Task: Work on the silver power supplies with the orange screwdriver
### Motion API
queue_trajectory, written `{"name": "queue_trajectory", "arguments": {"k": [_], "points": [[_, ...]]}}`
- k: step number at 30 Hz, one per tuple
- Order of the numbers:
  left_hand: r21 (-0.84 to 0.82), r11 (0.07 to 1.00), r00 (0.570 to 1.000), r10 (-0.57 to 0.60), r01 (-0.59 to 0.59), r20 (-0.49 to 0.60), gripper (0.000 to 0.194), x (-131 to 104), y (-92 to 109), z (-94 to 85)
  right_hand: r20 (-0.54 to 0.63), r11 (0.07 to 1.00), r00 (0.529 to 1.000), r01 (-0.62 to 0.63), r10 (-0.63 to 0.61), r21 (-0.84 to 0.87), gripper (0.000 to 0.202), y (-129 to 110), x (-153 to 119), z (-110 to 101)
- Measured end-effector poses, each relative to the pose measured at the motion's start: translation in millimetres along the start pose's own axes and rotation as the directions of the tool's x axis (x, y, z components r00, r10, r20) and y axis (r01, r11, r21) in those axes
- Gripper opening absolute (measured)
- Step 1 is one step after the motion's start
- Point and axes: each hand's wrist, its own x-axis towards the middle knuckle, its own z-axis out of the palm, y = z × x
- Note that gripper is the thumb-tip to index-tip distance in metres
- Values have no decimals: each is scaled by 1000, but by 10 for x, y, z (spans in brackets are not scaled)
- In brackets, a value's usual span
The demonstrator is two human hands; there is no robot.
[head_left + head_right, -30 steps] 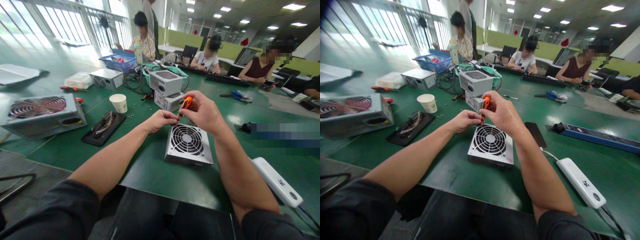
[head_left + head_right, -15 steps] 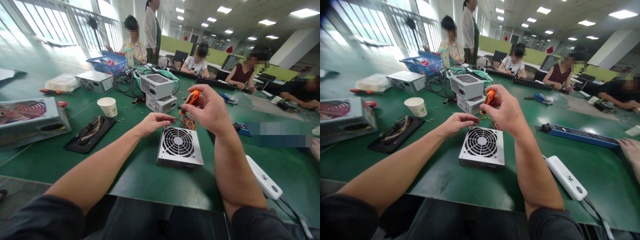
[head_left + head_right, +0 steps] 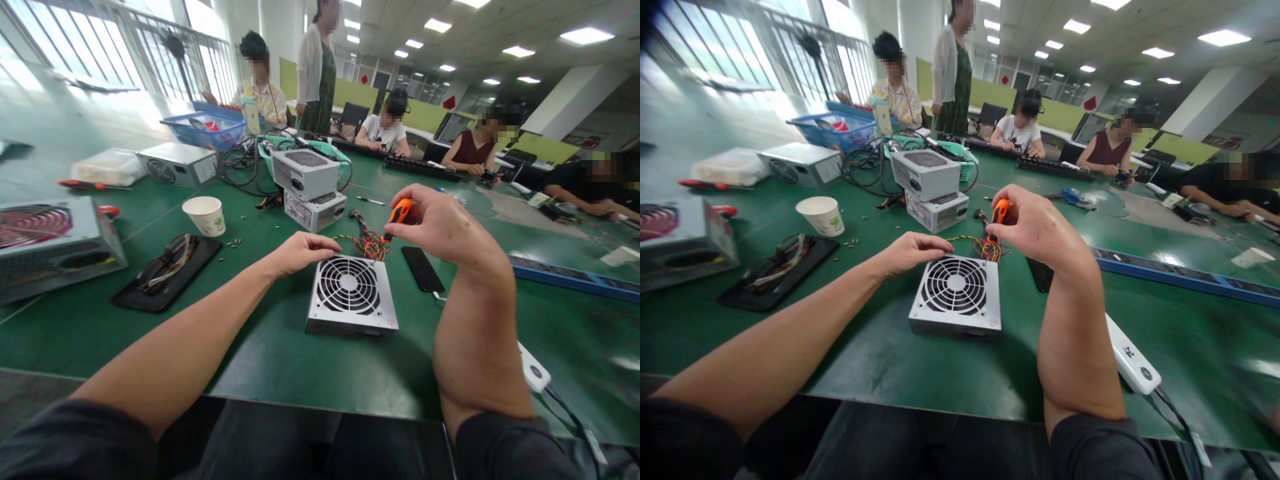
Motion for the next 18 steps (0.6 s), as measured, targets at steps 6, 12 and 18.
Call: {"name": "queue_trajectory", "arguments": {"k": [6,12,18], "points": [[19,999,999,-41,41,10,34,-18,51,10,54,999,998,-30,29,17,31,-46,1,-16],[32,999,999,-39,39,6,33,-10,51,7,115,999,993,-32,31,14,28,-64,-16,-43],[28,999,999,-43,43,11,36,-15,57,9,212,999,977,3,5,-38,24,-79,5,3]]}}
